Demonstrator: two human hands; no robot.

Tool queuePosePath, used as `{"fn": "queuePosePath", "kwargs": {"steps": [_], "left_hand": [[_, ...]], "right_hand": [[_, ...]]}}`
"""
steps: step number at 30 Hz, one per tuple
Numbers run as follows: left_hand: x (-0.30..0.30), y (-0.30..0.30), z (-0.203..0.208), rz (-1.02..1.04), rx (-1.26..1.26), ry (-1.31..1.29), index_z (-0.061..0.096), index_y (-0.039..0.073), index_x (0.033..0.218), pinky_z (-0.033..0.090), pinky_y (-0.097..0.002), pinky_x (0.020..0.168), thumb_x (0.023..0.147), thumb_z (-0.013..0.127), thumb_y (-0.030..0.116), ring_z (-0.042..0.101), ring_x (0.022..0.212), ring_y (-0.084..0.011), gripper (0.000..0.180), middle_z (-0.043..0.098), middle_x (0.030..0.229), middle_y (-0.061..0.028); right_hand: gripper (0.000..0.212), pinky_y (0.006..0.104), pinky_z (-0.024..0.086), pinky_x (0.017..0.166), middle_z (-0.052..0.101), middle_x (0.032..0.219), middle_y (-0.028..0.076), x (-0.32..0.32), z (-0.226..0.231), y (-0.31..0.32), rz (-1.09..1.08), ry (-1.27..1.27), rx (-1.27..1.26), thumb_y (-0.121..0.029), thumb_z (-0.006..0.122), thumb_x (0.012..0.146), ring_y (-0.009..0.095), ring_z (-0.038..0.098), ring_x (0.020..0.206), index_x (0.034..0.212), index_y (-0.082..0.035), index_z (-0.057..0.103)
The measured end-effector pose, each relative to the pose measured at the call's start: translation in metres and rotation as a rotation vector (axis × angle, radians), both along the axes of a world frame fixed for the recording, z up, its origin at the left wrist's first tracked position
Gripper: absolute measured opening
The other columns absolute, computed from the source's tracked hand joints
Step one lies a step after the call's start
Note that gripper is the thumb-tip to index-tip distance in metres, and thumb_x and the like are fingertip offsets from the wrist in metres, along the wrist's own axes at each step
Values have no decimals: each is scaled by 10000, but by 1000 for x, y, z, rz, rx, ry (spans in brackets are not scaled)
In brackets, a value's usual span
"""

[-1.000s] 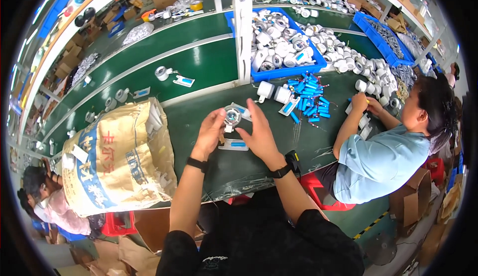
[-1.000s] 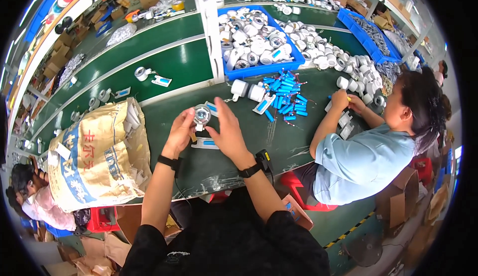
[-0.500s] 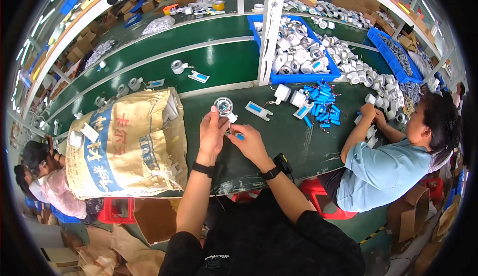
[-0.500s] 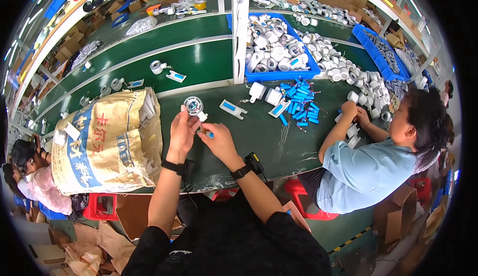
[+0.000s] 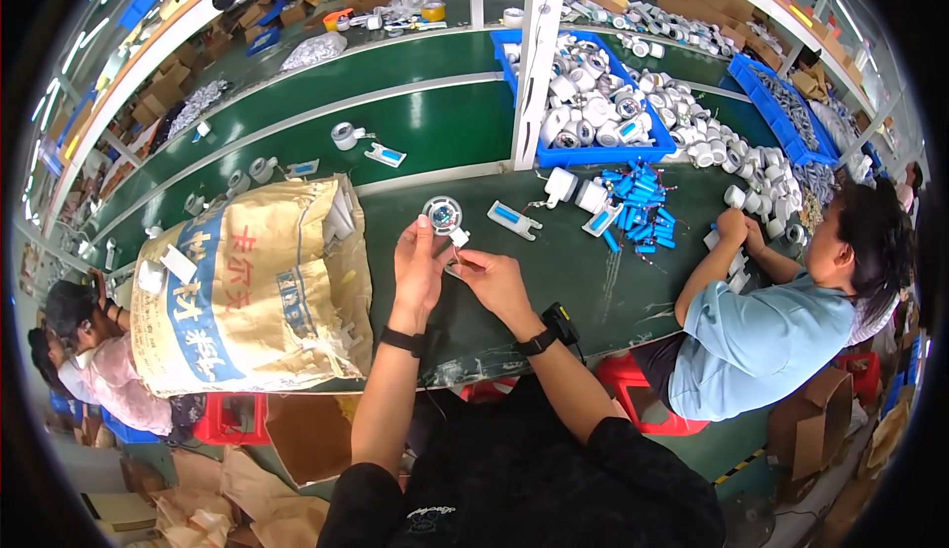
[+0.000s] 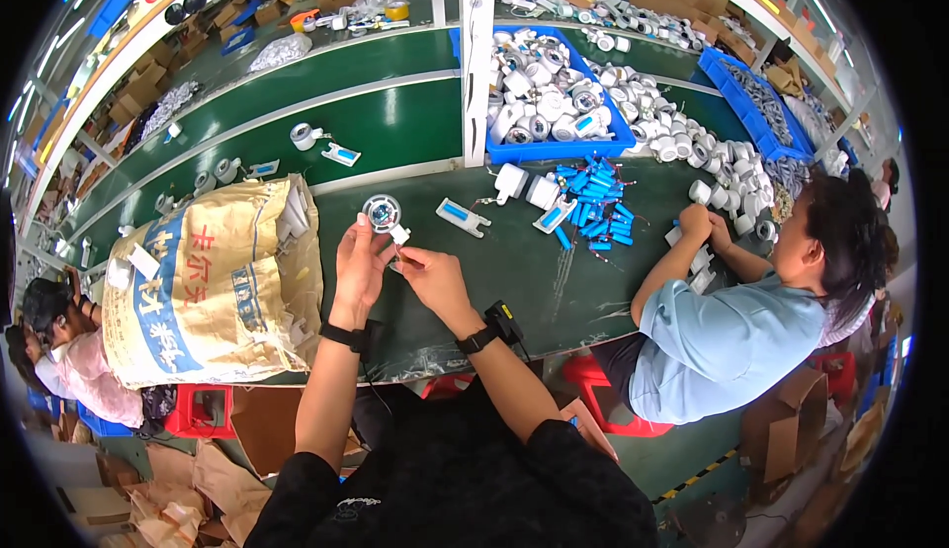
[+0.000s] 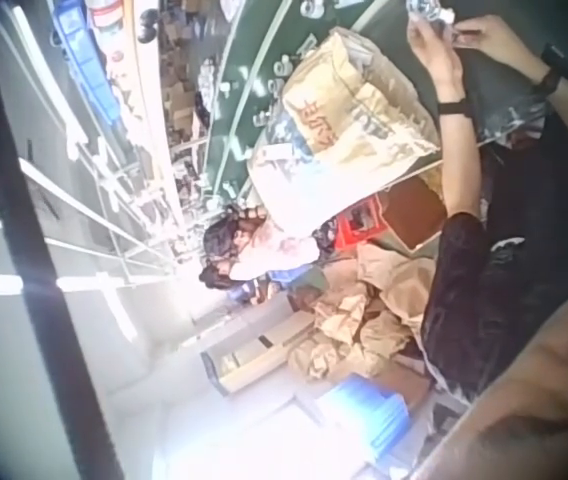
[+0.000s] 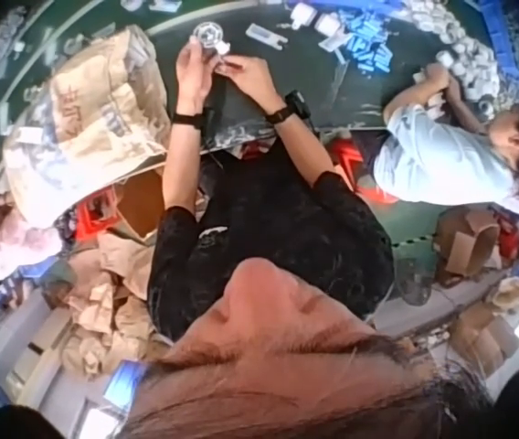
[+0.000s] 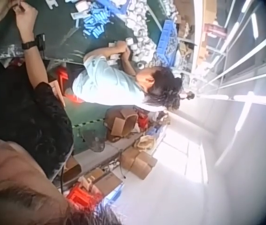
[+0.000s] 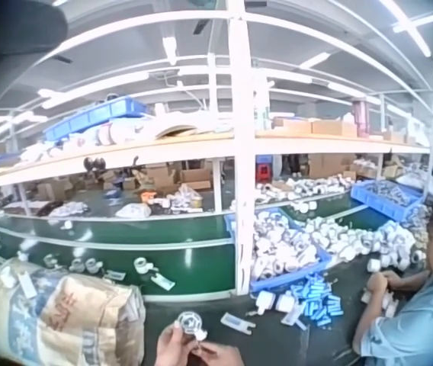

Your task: Assembling small electronic components and plastic housings on a production line.

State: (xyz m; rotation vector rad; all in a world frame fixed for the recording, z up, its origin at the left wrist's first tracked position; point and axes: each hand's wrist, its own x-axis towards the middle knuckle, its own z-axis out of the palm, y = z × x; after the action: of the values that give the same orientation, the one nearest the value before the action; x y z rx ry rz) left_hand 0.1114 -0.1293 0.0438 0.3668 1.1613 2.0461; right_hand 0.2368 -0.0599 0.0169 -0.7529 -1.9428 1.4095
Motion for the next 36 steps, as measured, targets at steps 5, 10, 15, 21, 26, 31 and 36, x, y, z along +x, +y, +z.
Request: {"fn": "queuePosePath", "kwargs": {"steps": [5, 10, 15, 21, 26, 31, 36], "left_hand": [[-1, 1, -4, 11, -14, -23, 501, 12, 1210, 567, -420, 921, 1036, 580, 411, 636, 1045, -200, 443, 637, 1148, -98], [-4, 3, -10, 14, -17, -33, 467, -13, 1285, 558, -435, 926, 1031, 600, 392, 622, 1074, -218, 496, 625, 1178, -124], [-3, 3, -10, 15, -12, -44, 468, -11, 1284, 560, -432, 922, 1032, 600, 388, 621, 1072, -215, 490, 626, 1178, -124], [-2, 3, -11, 10, -28, -46, 469, -6, 1289, 560, -424, 919, 1030, 603, 392, 619, 1074, -208, 493, 631, 1184, -118], [-2, 4, -12, 17, -39, -44, 472, -4, 1298, 556, -422, 921, 1027, 608, 399, 615, 1082, -206, 504, 632, 1185, -114], [1, 5, -9, 22, -42, -35, 501, 16, 1245, 562, -410, 922, 1019, 610, 427, 635, 1047, -193, 481, 642, 1151, -96], [0, 5, -7, 22, -53, -19, 506, 11, 1250, 552, -410, 939, 1022, 606, 427, 625, 1066, -192, 485, 642, 1160, -101]], "right_hand": [[280, 330, 568, 742, 748, 935, 162, 0, 1, 2, 18, -3, 31, -141, 774, 848, 269, 744, 840, 1101, -28, 734], [252, 343, 568, 761, 744, 974, 168, 0, 4, 5, 50, -47, 22, -127, 750, 862, 295, 738, 864, 1099, -42, 738], [255, 344, 568, 772, 743, 986, 169, 0, 4, 6, 59, -65, 15, -130, 750, 862, 297, 736, 877, 1102, -45, 738], [272, 318, 571, 779, 755, 1000, 154, 0, -3, 7, 67, -76, 11, -131, 758, 871, 238, 743, 873, 1123, -34, 730], [266, 339, 569, 766, 743, 993, 162, 0, -2, 7, 62, -67, 25, -127, 760, 855, 285, 739, 871, 1106, -44, 731], [270, 338, 569, 759, 742, 991, 167, -1, -8, 8, 52, -20, 8, -124, 765, 852, 283, 737, 852, 1108, -43, 730], [281, 329, 571, 779, 745, 991, 162, -2, -10, 10, 60, -52, -29, -115, 764, 858, 265, 738, 866, 1123, -32, 726]]}}
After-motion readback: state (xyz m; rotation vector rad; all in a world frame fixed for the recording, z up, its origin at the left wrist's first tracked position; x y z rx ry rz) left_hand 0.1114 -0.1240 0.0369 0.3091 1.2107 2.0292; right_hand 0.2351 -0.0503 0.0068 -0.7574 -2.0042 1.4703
